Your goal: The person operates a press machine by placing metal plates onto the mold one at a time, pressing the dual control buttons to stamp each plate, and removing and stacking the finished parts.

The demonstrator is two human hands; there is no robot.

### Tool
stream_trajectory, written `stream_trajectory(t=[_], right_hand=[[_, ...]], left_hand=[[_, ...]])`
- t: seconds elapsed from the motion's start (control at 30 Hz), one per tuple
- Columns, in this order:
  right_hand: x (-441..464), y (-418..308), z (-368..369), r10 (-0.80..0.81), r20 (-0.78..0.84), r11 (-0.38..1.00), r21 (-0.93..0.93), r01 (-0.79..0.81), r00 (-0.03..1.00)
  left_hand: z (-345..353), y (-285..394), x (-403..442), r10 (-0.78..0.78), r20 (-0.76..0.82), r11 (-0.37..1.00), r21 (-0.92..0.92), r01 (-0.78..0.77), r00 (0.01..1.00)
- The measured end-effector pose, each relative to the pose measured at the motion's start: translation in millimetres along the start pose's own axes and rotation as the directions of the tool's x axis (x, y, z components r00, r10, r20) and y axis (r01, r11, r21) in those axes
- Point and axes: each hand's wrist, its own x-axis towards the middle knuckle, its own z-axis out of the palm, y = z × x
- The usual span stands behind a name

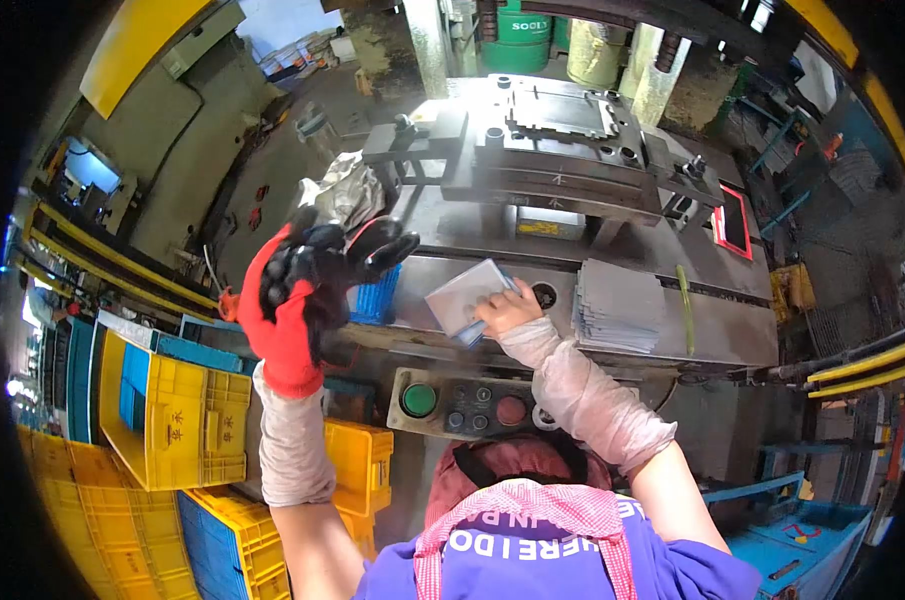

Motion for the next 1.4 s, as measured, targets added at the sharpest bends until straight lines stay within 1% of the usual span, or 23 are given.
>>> stream_trajectory(t=[0.1,0.13,0.17,0.23,0.27,0.37,0.5,0.6,0.7,0.8,0.9,0.93,1.03,1.07,1.1,1.17,1.2,1.23,1.27,1.3,1.33,1.37,1.4], right_hand=[[-1,-1,3,-0.011,-0.037,1.0,0.018,0.012,0.999],[1,-1,-1,-0.018,-0.046,0.999,0.033,0.02,0.999],[1,-1,-2,-0.023,-0.053,0.998,0.049,0.026,0.998],[9,-8,14,-0.054,-0.136,0.999,-0.015,0.052,0.989],[13,-14,23,-0.069,-0.177,0.997,-0.048,0.061,0.982],[31,-28,37,-0.007,-0.213,0.999,-0.047,-0.003,0.977],[30,-26,8,0.057,-0.035,0.998,-0.019,-0.058,0.998],[23,-9,14,0.118,0.102,0.989,0.08,-0.126,0.988],[26,-4,9,0.11,0.157,0.99,0.066,-0.121,0.982],[25,-6,5,0.038,0.0,0.988,-0.153,-0.037,0.999],[20,-2,4,0.058,0.088,0.996,-0.072,-0.052,0.994],[17,0,1,0.079,0.152,0.997,-0.004,-0.079,0.985],[6,-6,-9,0.081,0.076,0.991,0.098,-0.088,0.994],[3,-11,-23,0.096,0.026,0.977,0.186,-0.099,0.995],[0,-17,-36,0.162,-0.02,0.945,0.29,-0.149,0.987],[-9,-25,-54,0.295,-0.088,0.843,0.492,-0.216,0.951],[-17,-23,-56,0.344,0.059,0.664,0.691,-0.287,0.937],[-25,-24,-50,0.369,0.148,0.449,0.836,-0.315,0.918],[-36,-22,-36,0.374,0.239,0.206,0.921,-0.331,0.896],[-43,-22,-29,0.359,0.326,-0.052,0.943,-0.33,0.874],[-52,-21,-27,0.303,0.348,-0.232,0.93,-0.286,0.887],[-57,-22,-31,0.245,0.369,-0.407,0.878,-0.25,0.897],[-57,-30,-63,0.238,0.403,-0.488,0.836,-0.249,0.884]], left_hand=[[-17,15,-11,-0.025,0.012,0.998,-0.053,0.026,1.0],[-9,28,-20,-0.08,-0.069,0.996,-0.054,0.077,0.994],[-12,25,-27,-0.066,-0.059,0.998,-0.001,0.066,0.996],[-18,16,-39,-0.035,-0.028,0.994,0.102,0.037,0.999],[-17,17,-44,-0.055,0.045,0.998,0.019,0.054,0.997],[-12,-4,-47,-0.054,0.013,0.998,0.014,0.054,0.998],[1,-5,-54,-0.132,-0.014,0.991,-0.03,0.131,0.991],[3,-13,-62,-0.195,0.036,0.975,-0.098,0.197,0.98],[7,-15,-61,-0.224,0.141,0.951,-0.185,0.248,0.964],[13,-16,-62,-0.172,0.044,0.982,-0.076,0.175,0.984],[21,-16,-64,-0.205,-0.011,0.975,-0.089,0.203,0.979],[20,-18,-65,-0.196,-0.001,0.977,-0.081,0.195,0.981],[25,-14,-64,-0.195,0.039,0.964,-0.176,0.198,0.98],[24,-10,-62,-0.195,0.122,0.969,-0.128,0.21,0.973],[27,-6,-58,-0.258,0.111,0.938,-0.209,0.276,0.96],[34,0,-54,-0.379,0.099,0.845,-0.368,0.388,0.92],[34,-16,-55,-0.373,0.17,0.73,-0.553,0.401,0.912],[38,-23,-57,-0.402,0.237,0.564,-0.696,0.443,0.884],[43,-29,-59,-0.412,0.315,0.364,-0.803,0.472,0.855],[50,-35,-61,-0.403,0.399,0.142,-0.862,0.487,0.823],[55,-47,-63,-0.39,0.455,0.088,-0.847,0.524,0.801],[64,-45,-61,-0.35,0.477,0.131,-0.827,0.546,0.807],[76,-43,-58,-0.31,0.5,0.176,-0.806,0.565,0.809]])
